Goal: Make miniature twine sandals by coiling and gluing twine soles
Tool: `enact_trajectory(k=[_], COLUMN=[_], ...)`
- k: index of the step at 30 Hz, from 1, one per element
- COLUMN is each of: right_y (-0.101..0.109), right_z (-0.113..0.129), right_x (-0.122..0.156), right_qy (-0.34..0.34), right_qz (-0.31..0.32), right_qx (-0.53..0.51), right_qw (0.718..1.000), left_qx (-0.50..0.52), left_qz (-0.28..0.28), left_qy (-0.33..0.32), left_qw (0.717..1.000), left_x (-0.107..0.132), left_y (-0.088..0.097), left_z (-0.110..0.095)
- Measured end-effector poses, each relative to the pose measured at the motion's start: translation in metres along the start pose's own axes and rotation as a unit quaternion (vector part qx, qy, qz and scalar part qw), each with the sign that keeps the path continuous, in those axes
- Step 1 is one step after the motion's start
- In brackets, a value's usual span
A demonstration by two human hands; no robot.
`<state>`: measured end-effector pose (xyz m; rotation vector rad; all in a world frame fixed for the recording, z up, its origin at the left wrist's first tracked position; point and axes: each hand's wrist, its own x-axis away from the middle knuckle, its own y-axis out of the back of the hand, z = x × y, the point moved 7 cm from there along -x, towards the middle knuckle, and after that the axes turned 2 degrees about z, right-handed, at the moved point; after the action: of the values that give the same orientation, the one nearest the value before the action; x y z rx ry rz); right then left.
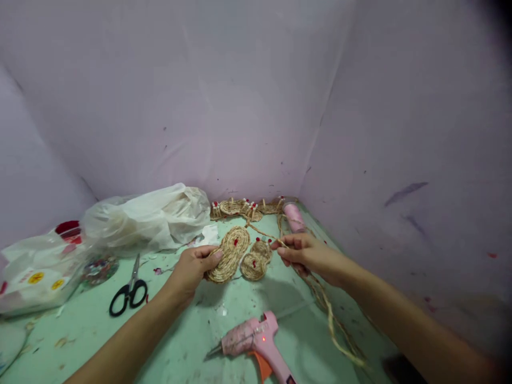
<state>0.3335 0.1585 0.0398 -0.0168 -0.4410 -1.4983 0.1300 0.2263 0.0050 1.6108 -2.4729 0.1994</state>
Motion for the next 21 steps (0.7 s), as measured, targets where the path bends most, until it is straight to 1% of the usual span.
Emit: enact_trajectory(k=[3,6,9,12,16,19,21], right_y=[0.003,0.003,-0.002,-0.013,-0.029,-0.040,-0.045], right_z=[0.008,0.011,0.008,-0.001,-0.016,-0.025,-0.029], right_x=[-0.014,-0.021,-0.019,-0.010,0.007,0.020,0.028], right_qy=[0.004,0.005,-0.006,-0.022,-0.032,-0.037,-0.051], right_qz=[-0.010,-0.015,0.000,0.037,0.084,0.111,0.125], right_qx=[0.012,0.033,0.051,0.056,0.037,0.039,0.048], right_qw=[1.000,0.999,0.999,0.998,0.995,0.992,0.990], left_qx=[-0.006,-0.044,-0.068,-0.088,-0.102,-0.096,-0.097], left_qz=[0.003,0.041,0.069,0.058,0.028,0.007,0.003], left_qy=[0.005,0.004,0.022,0.041,0.028,0.017,0.018], left_qw=[1.000,0.998,0.995,0.994,0.994,0.995,0.995], left_x=[-0.004,-0.009,-0.013,-0.018,-0.025,-0.030,-0.035], left_y=[0.005,0.009,0.017,0.028,0.040,0.045,0.045], left_z=[0.003,0.001,0.001,-0.002,-0.013,-0.020,-0.022])
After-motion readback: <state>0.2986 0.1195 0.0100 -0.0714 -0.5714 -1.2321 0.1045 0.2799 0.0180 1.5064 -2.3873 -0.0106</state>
